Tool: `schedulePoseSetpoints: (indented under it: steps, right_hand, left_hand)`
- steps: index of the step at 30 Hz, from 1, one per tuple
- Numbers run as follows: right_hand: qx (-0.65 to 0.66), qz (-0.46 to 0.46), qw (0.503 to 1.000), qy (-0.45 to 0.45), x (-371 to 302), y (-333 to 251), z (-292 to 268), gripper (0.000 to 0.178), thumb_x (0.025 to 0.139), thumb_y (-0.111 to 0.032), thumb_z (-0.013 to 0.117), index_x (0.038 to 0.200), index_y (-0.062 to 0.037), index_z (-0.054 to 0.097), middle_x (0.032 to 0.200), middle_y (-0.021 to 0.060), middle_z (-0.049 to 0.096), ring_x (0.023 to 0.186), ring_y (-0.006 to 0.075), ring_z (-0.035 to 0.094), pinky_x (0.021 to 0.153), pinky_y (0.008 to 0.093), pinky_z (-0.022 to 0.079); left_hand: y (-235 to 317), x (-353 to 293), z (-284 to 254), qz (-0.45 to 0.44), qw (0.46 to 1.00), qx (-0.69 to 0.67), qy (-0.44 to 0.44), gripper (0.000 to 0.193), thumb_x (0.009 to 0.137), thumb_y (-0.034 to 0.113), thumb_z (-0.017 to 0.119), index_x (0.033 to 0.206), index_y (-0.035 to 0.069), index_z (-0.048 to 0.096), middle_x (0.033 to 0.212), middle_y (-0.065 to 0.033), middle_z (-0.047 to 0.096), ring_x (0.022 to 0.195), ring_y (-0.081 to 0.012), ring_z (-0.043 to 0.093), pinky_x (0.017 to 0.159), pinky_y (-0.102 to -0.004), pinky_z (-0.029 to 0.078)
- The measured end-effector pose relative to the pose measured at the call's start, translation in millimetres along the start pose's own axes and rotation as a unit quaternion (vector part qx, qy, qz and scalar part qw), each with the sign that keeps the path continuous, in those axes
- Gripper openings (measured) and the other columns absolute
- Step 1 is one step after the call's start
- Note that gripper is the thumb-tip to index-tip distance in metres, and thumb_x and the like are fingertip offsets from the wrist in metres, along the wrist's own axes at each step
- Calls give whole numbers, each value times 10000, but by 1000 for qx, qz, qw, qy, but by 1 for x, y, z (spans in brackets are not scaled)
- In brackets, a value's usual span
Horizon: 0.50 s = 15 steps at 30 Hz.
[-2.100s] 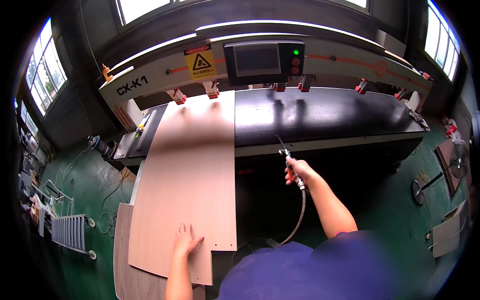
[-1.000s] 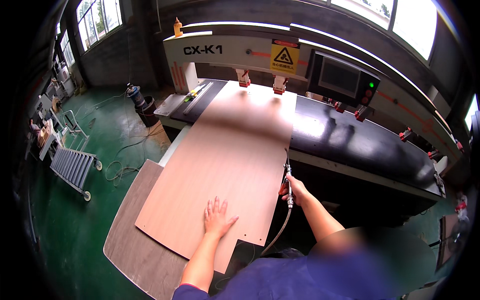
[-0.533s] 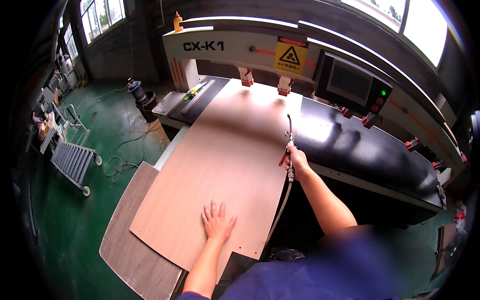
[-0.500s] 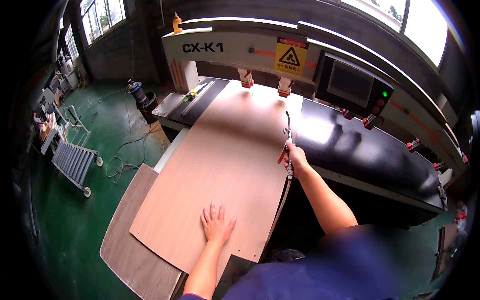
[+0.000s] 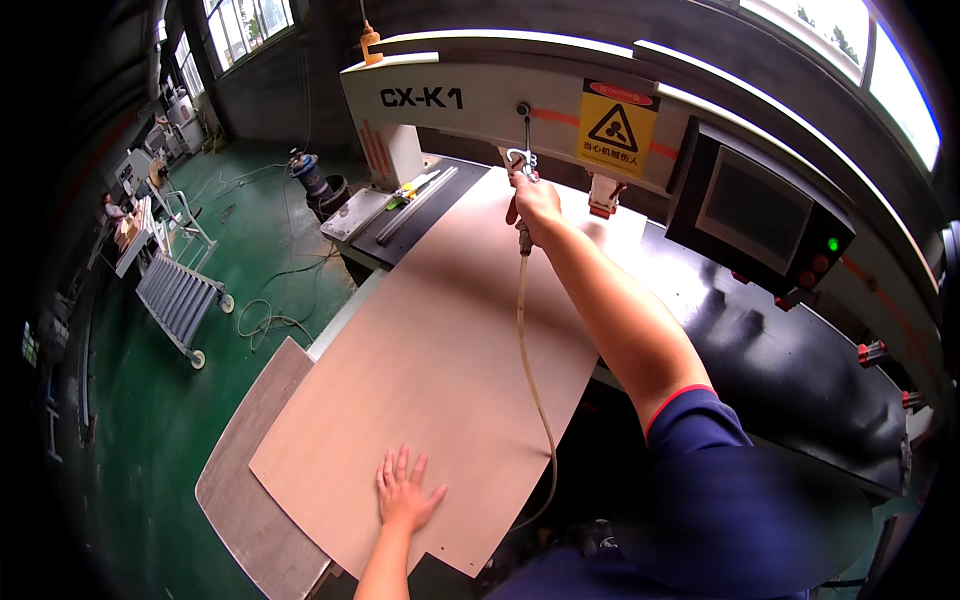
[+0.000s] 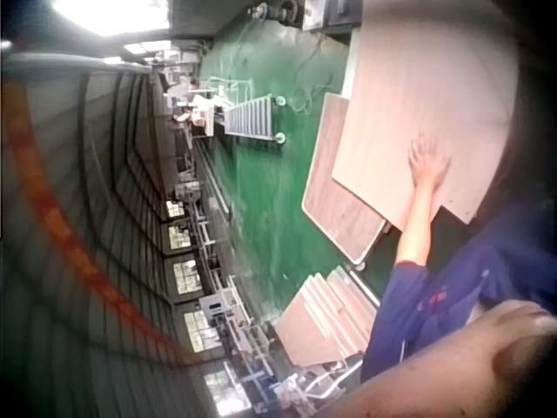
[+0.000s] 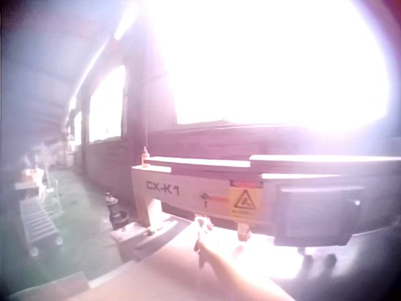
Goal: The person feeds a wooden board into an industrial woodworking machine, uses an air nozzle to spray the board and machine bed, and later applies a piece of yellow tape to a board.
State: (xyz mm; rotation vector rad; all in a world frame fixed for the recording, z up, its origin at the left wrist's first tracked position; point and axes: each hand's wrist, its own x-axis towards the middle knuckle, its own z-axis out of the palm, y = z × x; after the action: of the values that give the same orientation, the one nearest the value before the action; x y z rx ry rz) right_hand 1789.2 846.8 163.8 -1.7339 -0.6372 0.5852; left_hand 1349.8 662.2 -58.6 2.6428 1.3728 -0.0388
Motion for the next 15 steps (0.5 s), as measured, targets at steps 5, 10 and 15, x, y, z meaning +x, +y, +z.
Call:
schedulePoseSetpoints:
  steps: [5,10,15]
  right_hand:
    - [-20,-7,1000,4,46,3,1,403,921,-404,497,856,-24,612,560,120,596,466,200,526,471,344,445]
    - [-21,0,1000,-22,31,-9,10,429,930,-377,477,770,8,582,564,110,591,494,215,580,487,354,461]
    - [-25,-17,999,-10,31,-6,7,478,947,-387,470,715,18,574,601,107,606,524,227,622,527,368,495]
  left_hand:
    - [3,1,-2,-10,1000,9,-3,744,822,615,520,1446,248,344,1551,-98,175,1425,-340,108,1148,-497,81]
    - [-1,-5,1,-16,1000,14,0,738,813,610,536,1433,250,358,1543,-91,186,1420,-341,118,1146,-503,93]
    - [-1,-3,4,-11,1000,22,8,735,798,598,567,1414,247,374,1524,-89,216,1411,-342,136,1141,-511,118]
